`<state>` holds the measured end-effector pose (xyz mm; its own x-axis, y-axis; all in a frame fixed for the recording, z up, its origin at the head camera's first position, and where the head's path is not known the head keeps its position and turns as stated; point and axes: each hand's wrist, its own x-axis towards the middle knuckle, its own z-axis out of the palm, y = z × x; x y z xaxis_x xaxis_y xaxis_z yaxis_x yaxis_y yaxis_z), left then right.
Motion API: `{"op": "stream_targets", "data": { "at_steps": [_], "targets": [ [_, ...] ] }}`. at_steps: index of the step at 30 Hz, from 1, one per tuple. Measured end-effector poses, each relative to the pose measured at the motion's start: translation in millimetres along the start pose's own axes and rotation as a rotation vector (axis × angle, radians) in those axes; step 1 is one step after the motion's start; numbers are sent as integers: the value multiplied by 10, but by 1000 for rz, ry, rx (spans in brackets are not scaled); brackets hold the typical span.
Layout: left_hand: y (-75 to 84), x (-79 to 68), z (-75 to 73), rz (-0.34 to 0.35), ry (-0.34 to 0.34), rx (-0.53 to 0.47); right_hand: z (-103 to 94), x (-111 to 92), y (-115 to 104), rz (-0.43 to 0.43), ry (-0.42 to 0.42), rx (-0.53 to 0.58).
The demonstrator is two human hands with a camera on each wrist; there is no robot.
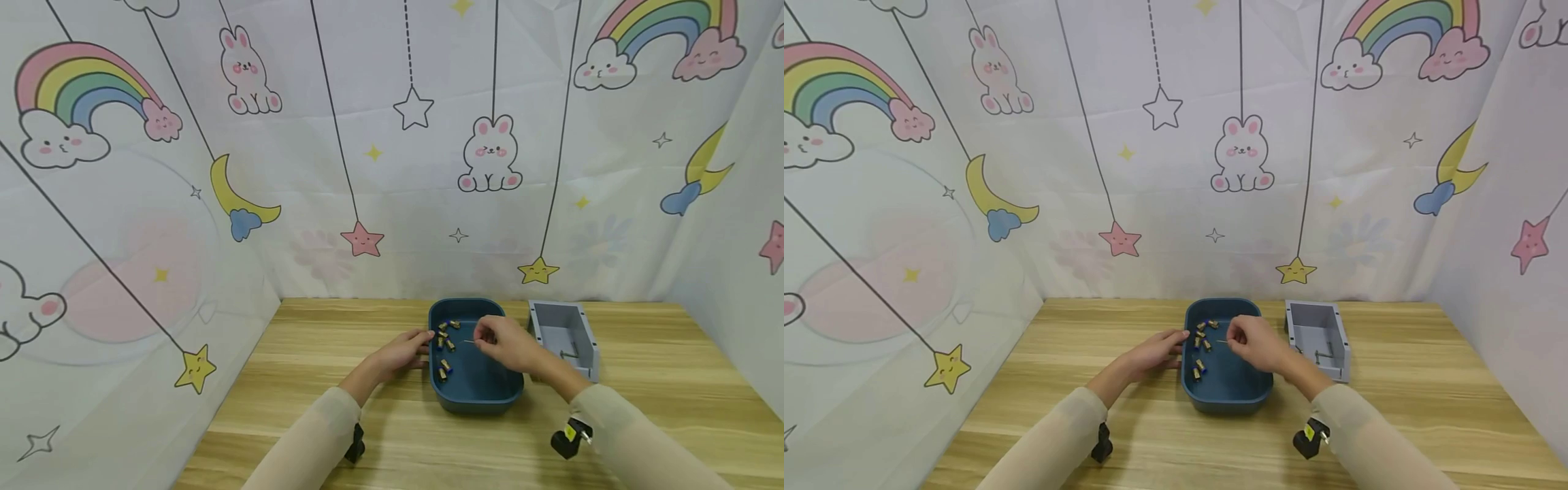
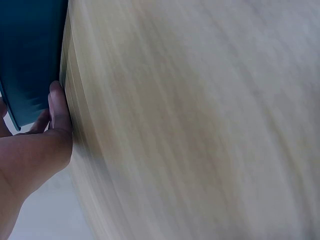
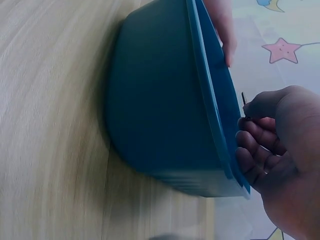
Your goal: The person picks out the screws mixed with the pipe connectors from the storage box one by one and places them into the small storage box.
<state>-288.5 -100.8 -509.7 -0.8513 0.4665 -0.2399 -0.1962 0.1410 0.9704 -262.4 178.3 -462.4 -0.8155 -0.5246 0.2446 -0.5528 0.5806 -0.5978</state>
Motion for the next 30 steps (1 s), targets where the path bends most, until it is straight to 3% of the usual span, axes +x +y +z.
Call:
{"op": "stream_targets", "data": {
  "at_steps": [30],
  "targets": [
    [-16,4,6,2,6,1,-181,-139,18,38,21,-4]
  ]
}}
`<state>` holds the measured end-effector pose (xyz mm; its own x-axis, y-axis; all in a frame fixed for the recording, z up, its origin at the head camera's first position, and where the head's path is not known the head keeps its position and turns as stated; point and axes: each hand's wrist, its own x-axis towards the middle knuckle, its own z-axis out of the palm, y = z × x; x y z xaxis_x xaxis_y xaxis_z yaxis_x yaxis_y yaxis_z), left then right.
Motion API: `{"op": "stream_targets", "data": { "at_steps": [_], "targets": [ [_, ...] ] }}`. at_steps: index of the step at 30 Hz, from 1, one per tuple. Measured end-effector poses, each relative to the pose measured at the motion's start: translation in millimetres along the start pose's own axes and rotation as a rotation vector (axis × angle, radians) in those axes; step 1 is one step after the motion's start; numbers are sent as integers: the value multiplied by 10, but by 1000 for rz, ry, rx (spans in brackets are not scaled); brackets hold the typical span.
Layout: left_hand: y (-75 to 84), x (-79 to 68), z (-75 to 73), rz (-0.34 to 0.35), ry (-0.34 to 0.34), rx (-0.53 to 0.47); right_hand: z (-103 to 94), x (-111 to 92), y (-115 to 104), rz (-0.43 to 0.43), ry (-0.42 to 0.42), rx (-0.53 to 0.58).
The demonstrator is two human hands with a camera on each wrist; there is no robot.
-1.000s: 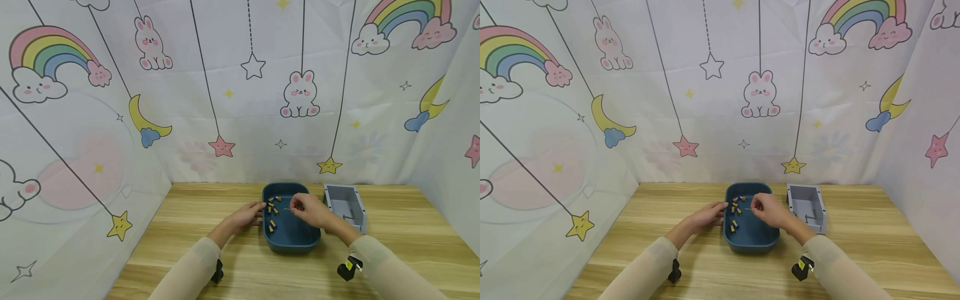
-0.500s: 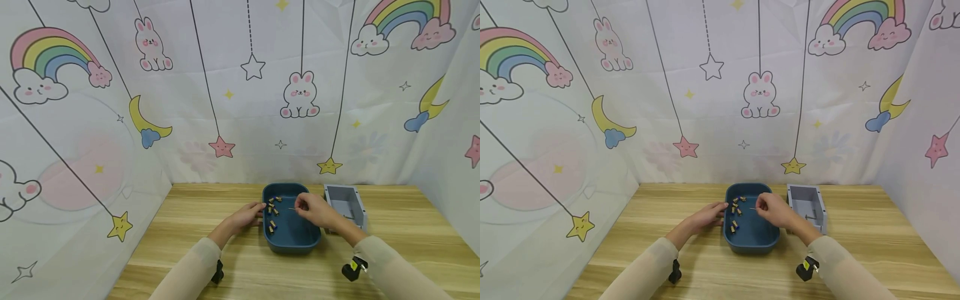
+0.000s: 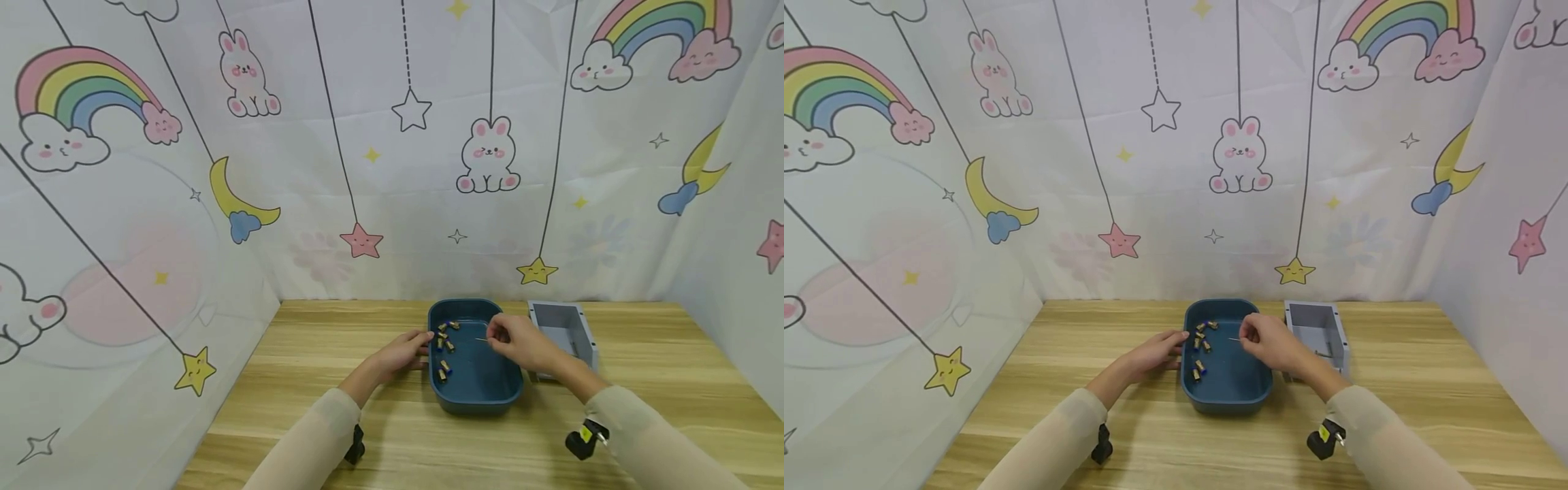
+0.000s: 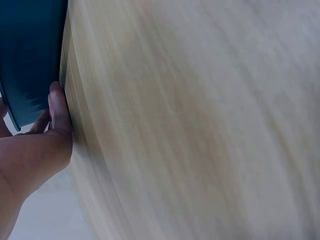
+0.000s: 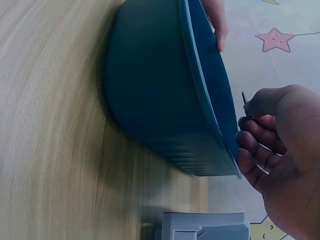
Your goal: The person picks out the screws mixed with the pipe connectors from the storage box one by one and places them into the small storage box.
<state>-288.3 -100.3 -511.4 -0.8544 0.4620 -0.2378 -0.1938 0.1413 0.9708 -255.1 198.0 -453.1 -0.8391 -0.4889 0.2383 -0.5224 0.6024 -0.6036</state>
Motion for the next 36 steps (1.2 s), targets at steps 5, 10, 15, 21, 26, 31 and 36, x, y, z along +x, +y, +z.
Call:
{"op": "stream_targets", "data": {
  "at_steps": [5,10,15,21,26,31,36],
  "targets": [
    [-3,0,-1,-2,-1,-2,-39,-27,-2,-6,-10,-9],
    [0,-1,0,2,-4,-3,-91,-52,2,-11,-14,-25],
    [4,-1,6,0,-5,0,-109,-80,31,-4,-13,-44],
    [6,-7,12,5,-4,7,-140,-113,61,-8,6,-60],
    [15,-19,11,14,-12,-1,-157,-132,73,-7,11,-62],
    [13,-13,8,11,-14,-5,-184,-154,79,-7,13,-58],
    [6,5,-2,3,-14,-5,-216,-173,84,16,15,-65]
  ]
}}
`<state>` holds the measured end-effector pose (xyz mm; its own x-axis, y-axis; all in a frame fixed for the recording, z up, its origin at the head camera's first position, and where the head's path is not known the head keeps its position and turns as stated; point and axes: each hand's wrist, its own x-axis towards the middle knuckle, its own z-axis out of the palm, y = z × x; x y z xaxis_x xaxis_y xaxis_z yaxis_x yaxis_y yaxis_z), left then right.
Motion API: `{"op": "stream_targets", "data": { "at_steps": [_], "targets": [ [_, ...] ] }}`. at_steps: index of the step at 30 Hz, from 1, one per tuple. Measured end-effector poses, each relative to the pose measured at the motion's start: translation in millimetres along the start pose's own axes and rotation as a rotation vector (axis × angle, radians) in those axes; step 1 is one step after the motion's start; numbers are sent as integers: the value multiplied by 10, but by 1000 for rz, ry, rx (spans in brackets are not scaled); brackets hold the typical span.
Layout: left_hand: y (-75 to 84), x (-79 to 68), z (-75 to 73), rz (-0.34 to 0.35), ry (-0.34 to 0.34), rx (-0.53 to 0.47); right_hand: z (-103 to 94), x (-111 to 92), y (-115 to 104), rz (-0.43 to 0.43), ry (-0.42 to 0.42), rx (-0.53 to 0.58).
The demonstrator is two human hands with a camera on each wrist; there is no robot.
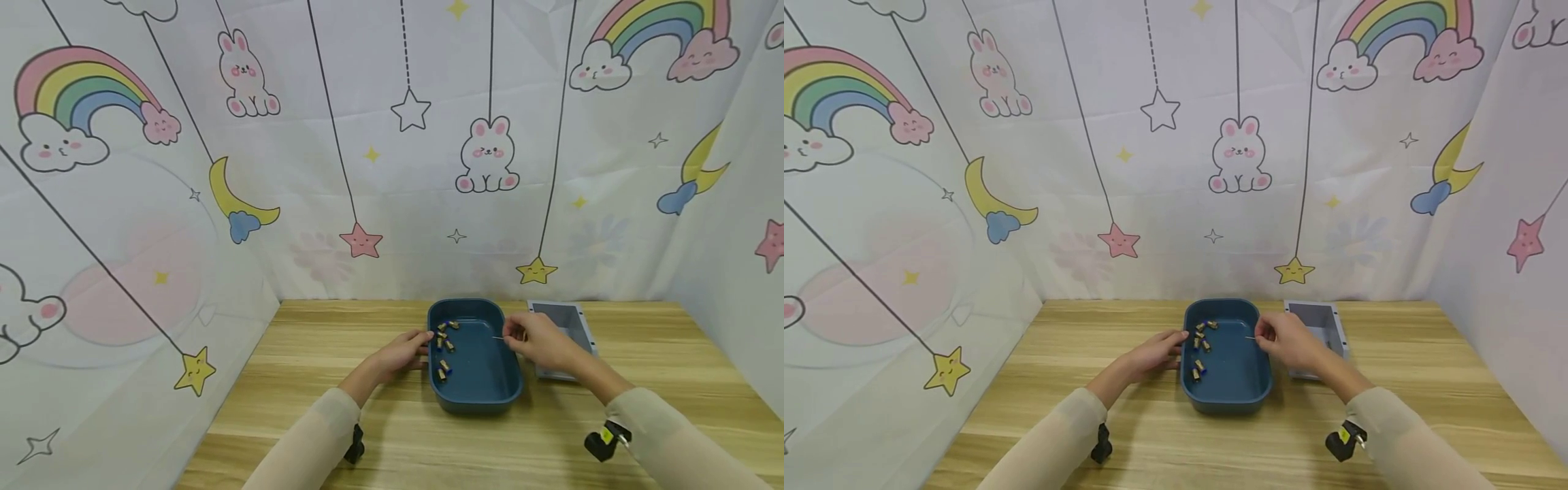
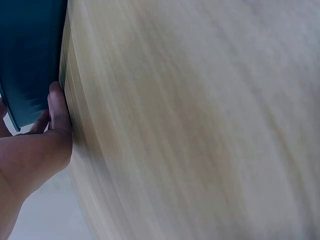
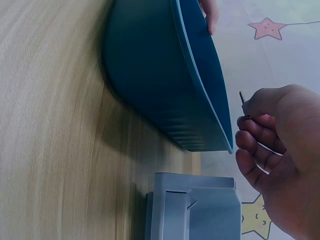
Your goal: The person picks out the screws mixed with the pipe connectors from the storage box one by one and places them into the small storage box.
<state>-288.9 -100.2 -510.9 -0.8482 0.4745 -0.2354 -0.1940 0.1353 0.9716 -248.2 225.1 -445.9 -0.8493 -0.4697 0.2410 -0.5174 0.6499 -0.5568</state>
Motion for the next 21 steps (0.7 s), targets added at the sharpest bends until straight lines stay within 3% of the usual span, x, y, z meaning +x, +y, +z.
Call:
{"op": "stream_targets", "data": {
  "at_steps": [21],
  "targets": [
    [2,-13,-2,-3,17,15,-110,-67,140,-15,42,-34]
  ]
}}
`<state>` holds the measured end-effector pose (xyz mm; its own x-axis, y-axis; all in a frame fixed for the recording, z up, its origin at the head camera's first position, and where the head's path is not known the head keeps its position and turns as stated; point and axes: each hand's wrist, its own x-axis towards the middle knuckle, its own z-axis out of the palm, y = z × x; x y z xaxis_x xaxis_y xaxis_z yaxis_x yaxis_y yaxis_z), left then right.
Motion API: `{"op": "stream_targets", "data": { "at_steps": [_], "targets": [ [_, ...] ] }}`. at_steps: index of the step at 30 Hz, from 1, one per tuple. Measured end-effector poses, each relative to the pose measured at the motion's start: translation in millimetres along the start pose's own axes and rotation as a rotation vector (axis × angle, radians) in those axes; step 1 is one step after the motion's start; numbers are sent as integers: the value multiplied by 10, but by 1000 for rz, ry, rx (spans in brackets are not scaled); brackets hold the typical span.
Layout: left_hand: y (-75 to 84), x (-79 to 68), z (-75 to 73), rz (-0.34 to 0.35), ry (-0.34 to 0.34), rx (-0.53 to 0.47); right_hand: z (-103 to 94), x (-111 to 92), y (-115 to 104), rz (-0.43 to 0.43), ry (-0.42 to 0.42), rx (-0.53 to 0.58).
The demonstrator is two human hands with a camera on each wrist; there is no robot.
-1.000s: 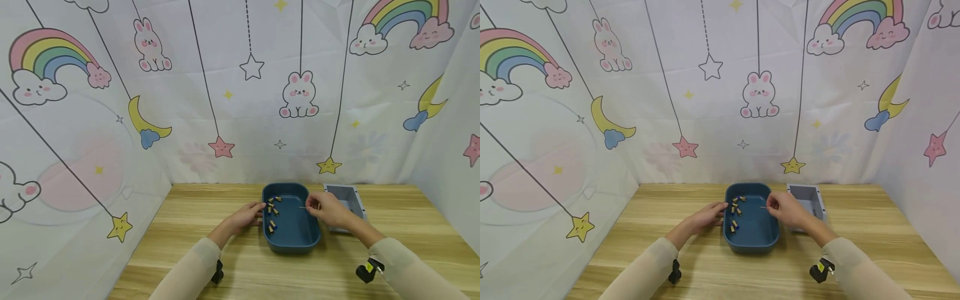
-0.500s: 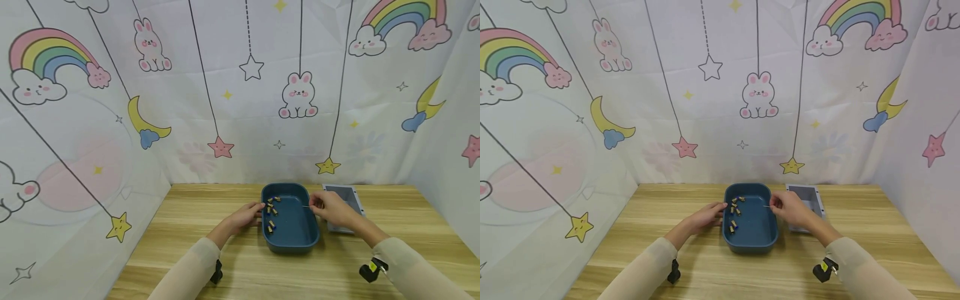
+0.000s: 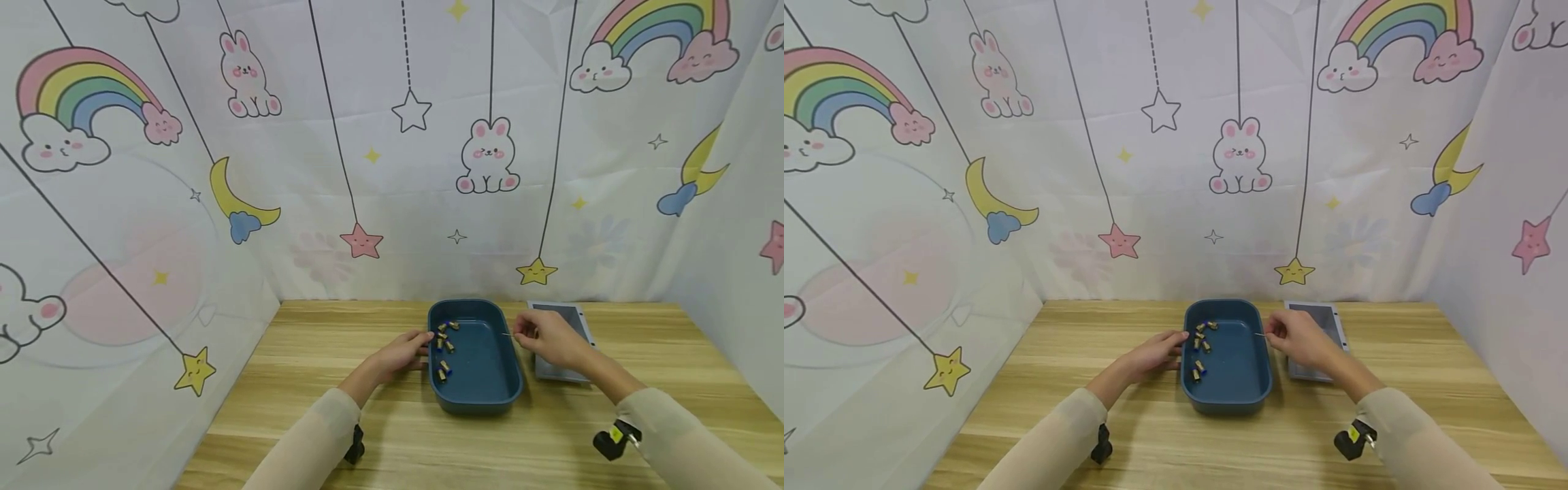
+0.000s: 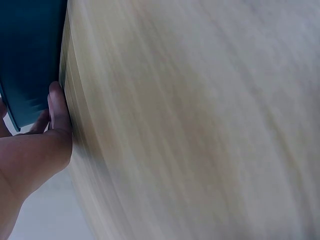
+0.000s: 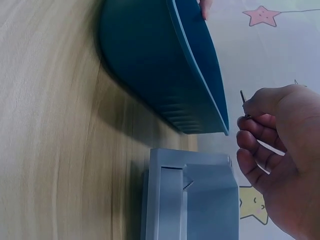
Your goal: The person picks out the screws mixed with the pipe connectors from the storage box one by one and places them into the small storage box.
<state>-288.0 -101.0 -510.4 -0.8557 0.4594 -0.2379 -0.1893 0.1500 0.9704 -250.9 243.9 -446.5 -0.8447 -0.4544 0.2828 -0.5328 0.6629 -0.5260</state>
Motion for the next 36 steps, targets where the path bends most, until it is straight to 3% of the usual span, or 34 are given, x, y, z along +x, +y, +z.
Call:
{"op": "stream_targets", "data": {
  "at_steps": [13,36],
  "targets": [
    [-8,15,1,0,-10,-15,-95,-11,75,24,16,-36],
    [23,-9,19,-3,-13,-17,-187,-42,220,98,2,20]
  ]
}}
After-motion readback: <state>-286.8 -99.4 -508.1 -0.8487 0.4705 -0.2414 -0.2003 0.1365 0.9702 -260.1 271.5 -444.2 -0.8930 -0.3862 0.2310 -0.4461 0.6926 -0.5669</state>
